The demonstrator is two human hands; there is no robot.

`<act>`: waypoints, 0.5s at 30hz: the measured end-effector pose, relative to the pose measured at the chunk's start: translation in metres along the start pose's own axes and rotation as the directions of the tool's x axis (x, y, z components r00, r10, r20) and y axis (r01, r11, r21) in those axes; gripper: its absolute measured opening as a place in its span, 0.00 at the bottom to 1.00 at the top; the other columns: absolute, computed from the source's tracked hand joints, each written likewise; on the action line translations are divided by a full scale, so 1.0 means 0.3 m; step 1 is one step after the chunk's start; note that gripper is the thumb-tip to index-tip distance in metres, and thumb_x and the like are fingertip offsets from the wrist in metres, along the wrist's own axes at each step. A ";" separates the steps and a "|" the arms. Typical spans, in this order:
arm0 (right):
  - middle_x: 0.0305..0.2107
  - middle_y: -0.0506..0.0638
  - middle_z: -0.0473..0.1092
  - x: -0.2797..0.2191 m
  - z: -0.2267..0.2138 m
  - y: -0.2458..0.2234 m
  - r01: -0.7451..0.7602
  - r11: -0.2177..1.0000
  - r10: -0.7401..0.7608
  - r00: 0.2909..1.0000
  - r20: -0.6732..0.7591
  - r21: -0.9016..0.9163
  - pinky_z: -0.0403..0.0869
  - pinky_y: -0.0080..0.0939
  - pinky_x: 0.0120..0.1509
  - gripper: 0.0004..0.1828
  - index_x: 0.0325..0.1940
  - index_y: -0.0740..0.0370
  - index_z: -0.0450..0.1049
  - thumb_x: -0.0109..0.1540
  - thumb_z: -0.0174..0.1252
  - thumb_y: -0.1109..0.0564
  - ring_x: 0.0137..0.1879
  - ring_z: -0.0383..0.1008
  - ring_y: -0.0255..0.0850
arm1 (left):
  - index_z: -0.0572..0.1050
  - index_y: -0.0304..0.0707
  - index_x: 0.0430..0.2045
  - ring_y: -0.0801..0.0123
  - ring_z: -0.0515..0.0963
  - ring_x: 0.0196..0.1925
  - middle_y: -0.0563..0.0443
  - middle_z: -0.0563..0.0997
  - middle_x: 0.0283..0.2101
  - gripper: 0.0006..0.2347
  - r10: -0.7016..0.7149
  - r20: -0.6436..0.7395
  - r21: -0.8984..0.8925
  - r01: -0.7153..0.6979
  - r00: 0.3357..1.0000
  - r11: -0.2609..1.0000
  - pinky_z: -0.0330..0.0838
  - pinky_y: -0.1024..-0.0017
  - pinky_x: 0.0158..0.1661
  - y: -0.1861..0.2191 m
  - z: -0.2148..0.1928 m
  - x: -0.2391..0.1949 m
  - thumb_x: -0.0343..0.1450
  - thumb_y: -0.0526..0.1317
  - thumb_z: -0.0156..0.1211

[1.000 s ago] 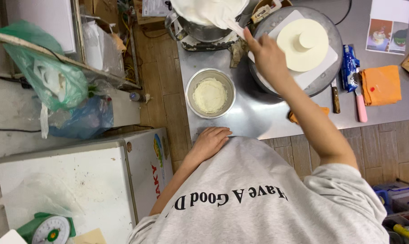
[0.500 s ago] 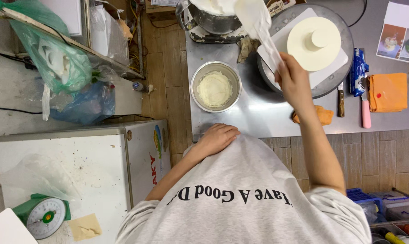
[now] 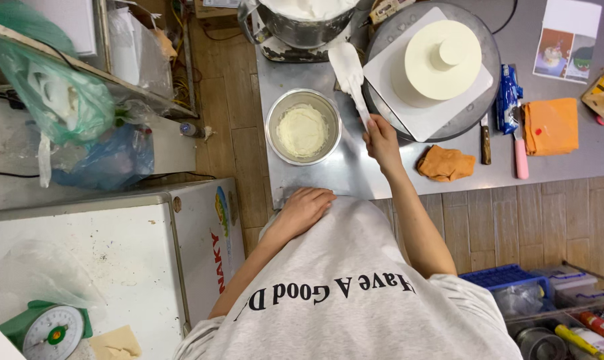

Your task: The person uses a spatula to transfer white cream from a stand mixer into a metal bowl containing yellow batter. They then stir the mixture until it is uniform. The person repeats the transfer and stirring process several times.

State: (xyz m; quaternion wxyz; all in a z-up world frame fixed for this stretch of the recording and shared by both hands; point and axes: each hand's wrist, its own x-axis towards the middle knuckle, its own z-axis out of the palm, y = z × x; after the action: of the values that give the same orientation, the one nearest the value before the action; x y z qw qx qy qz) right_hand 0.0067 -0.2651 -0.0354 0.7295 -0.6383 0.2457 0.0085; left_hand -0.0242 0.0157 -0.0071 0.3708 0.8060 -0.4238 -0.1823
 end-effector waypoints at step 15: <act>0.35 0.47 0.76 -0.181 -0.122 -0.471 0.415 0.584 -0.549 0.835 0.038 -0.697 0.67 0.34 0.35 0.16 0.67 0.59 0.71 0.74 0.53 0.59 0.33 0.72 0.32 | 0.79 0.39 0.45 0.59 0.80 0.55 0.50 0.82 0.52 0.09 0.177 0.107 0.018 -0.180 0.978 0.983 0.70 0.59 0.57 0.010 0.020 0.142 0.73 0.39 0.59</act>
State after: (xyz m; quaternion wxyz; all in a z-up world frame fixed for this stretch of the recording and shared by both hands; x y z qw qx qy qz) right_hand -0.0078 -0.3090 0.1132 0.3925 -0.8995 0.1071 -0.1594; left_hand -0.0051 -0.0229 -0.0079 0.3517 0.7589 -0.5160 -0.1846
